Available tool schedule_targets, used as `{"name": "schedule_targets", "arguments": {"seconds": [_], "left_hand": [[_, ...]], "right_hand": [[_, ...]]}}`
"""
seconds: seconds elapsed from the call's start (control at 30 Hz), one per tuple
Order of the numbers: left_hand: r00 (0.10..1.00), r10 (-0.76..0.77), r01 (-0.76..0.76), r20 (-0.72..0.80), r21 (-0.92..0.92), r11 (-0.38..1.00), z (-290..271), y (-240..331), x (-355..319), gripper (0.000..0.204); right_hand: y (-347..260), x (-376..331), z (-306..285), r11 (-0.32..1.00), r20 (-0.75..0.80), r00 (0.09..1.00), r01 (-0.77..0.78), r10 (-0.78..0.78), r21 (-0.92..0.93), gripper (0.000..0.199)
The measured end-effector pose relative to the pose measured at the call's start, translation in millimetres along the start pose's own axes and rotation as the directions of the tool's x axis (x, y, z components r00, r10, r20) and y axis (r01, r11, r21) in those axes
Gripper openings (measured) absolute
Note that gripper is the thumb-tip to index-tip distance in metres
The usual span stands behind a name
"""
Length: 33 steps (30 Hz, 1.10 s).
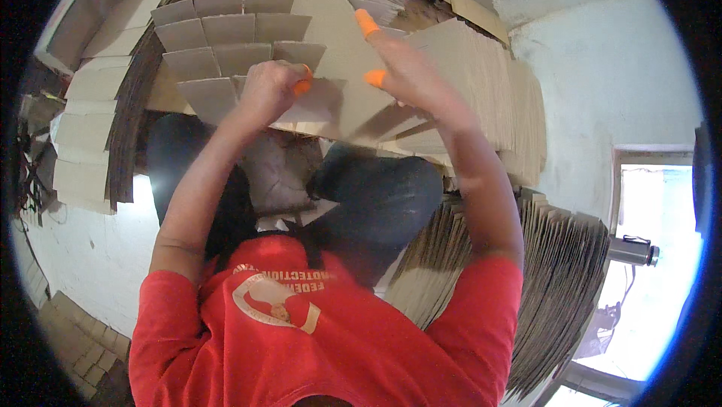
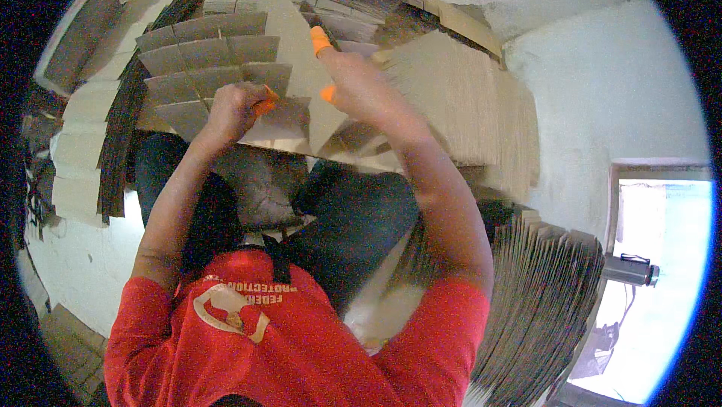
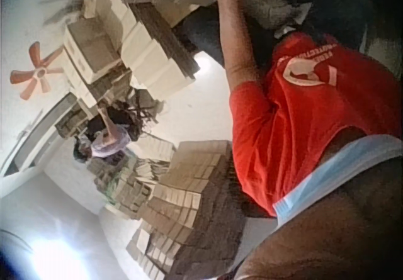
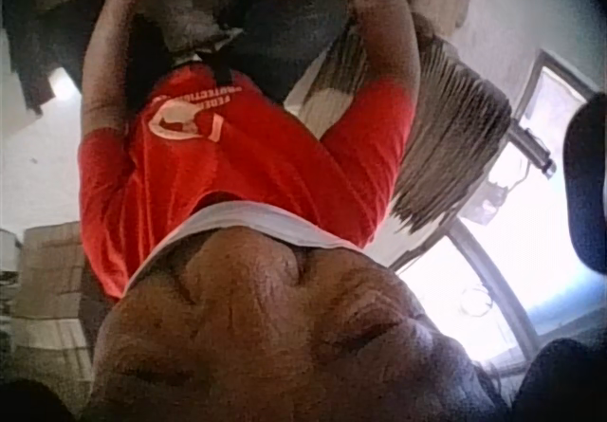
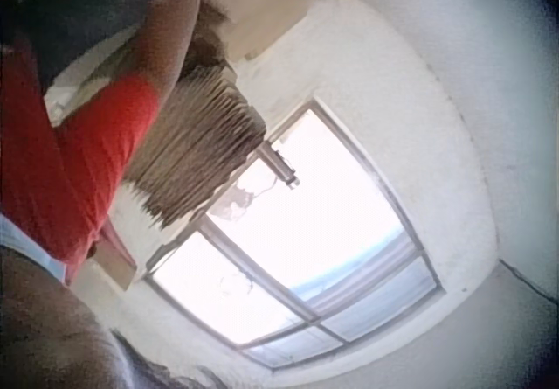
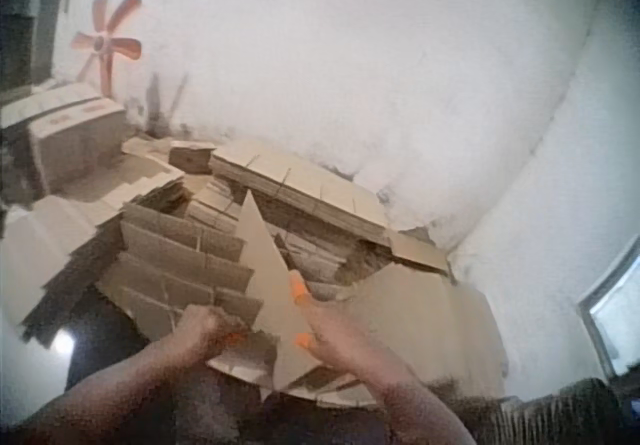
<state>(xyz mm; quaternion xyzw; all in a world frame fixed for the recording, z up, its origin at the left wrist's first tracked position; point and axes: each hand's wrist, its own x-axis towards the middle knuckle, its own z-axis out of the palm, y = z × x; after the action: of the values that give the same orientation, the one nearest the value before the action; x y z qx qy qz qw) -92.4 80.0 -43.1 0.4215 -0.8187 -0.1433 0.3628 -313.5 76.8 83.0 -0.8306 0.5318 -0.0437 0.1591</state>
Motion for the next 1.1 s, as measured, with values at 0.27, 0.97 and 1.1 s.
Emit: {"name": "schedule_targets", "arguments": {"seconds": [0.27, 0.97, 1.1], "left_hand": [[1.000, -0.001, 0.000, -0.011, -0.075, 0.997, 3, -12, -5, 0.013], [0.999, 0.048, -0.048, 0.007, -0.013, 0.999, 8, -3, 12, 0.014], [0.998, 0.053, -0.054, 0.021, 0.031, 0.998, -8, 9, 9, 0.025]], "right_hand": [[12, 6, -1, 0.976, -0.011, 1.000, -0.025, 0.023, -0.218, 0.078], [37, -29, 65, 0.988, -0.296, 0.944, 0.126, -0.148, -0.092, 0.042], [53, -62, 39, 0.984, -0.619, 0.778, -0.175, 0.109, -0.046, 0.035]]}}
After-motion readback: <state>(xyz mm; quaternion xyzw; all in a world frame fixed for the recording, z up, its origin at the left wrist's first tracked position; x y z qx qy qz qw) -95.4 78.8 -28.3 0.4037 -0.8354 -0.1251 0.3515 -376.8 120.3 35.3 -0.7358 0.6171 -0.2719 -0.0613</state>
